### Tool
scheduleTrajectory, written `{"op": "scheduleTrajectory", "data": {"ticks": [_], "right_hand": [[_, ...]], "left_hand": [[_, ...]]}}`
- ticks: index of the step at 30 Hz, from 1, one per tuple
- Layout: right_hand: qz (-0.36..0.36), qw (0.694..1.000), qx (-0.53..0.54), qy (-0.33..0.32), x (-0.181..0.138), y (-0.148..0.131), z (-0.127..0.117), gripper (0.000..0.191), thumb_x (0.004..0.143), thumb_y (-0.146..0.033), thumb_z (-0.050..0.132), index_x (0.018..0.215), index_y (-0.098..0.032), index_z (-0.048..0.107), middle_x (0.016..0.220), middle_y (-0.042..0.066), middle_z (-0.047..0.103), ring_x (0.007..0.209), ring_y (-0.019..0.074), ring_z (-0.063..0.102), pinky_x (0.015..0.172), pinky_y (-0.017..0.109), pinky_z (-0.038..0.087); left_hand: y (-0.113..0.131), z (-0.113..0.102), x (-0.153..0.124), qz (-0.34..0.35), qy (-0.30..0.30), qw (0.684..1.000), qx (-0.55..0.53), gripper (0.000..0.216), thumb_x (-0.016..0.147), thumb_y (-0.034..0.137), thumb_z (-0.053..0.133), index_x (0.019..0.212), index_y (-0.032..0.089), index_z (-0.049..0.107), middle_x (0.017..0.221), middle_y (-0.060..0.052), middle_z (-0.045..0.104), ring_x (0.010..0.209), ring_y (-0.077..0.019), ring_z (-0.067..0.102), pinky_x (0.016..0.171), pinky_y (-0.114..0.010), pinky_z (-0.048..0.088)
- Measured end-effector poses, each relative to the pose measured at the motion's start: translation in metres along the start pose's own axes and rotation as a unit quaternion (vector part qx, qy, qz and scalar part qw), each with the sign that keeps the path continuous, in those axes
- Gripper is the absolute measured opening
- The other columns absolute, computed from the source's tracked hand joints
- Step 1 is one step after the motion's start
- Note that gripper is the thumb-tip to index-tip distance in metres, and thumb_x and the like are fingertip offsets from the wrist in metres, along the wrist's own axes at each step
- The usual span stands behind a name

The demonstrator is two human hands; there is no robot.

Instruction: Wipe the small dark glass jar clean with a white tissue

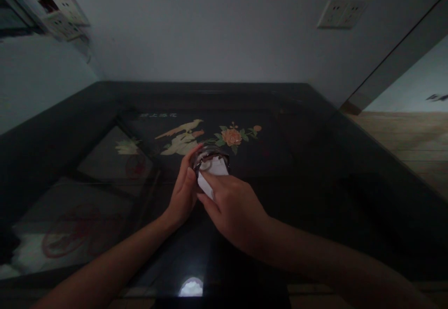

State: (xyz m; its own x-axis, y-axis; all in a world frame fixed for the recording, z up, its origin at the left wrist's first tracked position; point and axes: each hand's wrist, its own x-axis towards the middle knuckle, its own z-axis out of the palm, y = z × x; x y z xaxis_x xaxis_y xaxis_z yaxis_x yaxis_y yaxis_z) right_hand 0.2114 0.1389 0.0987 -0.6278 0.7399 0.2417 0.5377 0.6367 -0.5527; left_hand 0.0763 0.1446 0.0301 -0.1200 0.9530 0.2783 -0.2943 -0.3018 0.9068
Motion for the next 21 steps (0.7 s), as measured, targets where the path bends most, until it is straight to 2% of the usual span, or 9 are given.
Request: {"op": "scheduleTrajectory", "data": {"ticks": [4, 7, 11, 17, 19, 21], "right_hand": [[-0.041, 0.986, -0.156, -0.038, 0.001, 0.003, 0.001, 0.012, 0.088, -0.011, 0.053, 0.093, -0.011, 0.065, 0.086, 0.012, 0.072, 0.077, 0.0225, 0.066, 0.07, 0.033, 0.046], [-0.073, 0.974, -0.205, -0.066, 0.002, 0.006, -0.003, 0.013, 0.087, -0.009, 0.054, 0.085, -0.011, 0.067, 0.079, 0.012, 0.071, 0.074, 0.0236, 0.066, 0.07, 0.035, 0.046], [-0.065, 0.964, -0.244, -0.088, 0.002, 0.007, -0.009, 0.02, 0.086, -0.006, 0.051, 0.081, -0.01, 0.07, 0.079, 0.014, 0.072, 0.075, 0.0258, 0.067, 0.069, 0.037, 0.046], [-0.058, 0.963, -0.241, -0.109, 0.004, 0.007, -0.01, 0.019, 0.087, -0.006, 0.052, 0.087, -0.007, 0.071, 0.082, 0.016, 0.073, 0.078, 0.0269, 0.067, 0.072, 0.038, 0.045], [-0.047, 0.971, -0.205, -0.114, 0.005, 0.008, -0.013, 0.017, 0.089, -0.014, 0.054, 0.087, -0.01, 0.071, 0.084, 0.014, 0.073, 0.08, 0.0262, 0.066, 0.073, 0.037, 0.045], [-0.018, 0.984, -0.142, -0.106, 0.006, 0.01, -0.017, 0.017, 0.091, -0.024, 0.057, 0.089, -0.012, 0.07, 0.086, 0.012, 0.072, 0.08, 0.0242, 0.065, 0.071, 0.034, 0.044]], "left_hand": [[0.0, 0.0, 0.002, -0.087, 0.001, 0.995, -0.053, 0.042, 0.089, 0.048, 0.054, 0.123, 0.026, 0.06, 0.12, -0.005, 0.066, 0.111, -0.02, 0.062, 0.101, -0.033, 0.044], [0.001, -0.001, 0.004, -0.136, 0.003, 0.988, -0.07, 0.043, 0.086, 0.047, 0.059, 0.12, 0.022, 0.062, 0.11, -0.005, 0.071, 0.1, -0.0194, 0.066, 0.091, -0.031, 0.051], [0.0, -0.003, 0.005, -0.174, -0.002, 0.981, -0.083, 0.041, 0.083, 0.045, 0.062, 0.117, 0.022, 0.062, 0.102, -0.004, 0.072, 0.086, -0.0194, 0.068, 0.073, -0.03, 0.055], [0.001, -0.002, 0.004, -0.196, 0.0, 0.977, -0.08, 0.043, 0.084, 0.045, 0.062, 0.119, 0.022, 0.061, 0.104, -0.006, 0.071, 0.085, -0.0193, 0.067, 0.068, -0.028, 0.055], [0.002, -0.001, 0.004, -0.195, 0.0, 0.978, -0.077, 0.044, 0.084, 0.046, 0.061, 0.121, 0.022, 0.059, 0.107, -0.006, 0.07, 0.087, -0.0207, 0.067, 0.067, -0.028, 0.055], [0.004, -0.001, 0.004, -0.182, -0.003, 0.98, -0.074, 0.044, 0.085, 0.045, 0.06, 0.123, 0.022, 0.058, 0.112, -0.006, 0.069, 0.095, -0.0223, 0.067, 0.074, -0.03, 0.055]]}}
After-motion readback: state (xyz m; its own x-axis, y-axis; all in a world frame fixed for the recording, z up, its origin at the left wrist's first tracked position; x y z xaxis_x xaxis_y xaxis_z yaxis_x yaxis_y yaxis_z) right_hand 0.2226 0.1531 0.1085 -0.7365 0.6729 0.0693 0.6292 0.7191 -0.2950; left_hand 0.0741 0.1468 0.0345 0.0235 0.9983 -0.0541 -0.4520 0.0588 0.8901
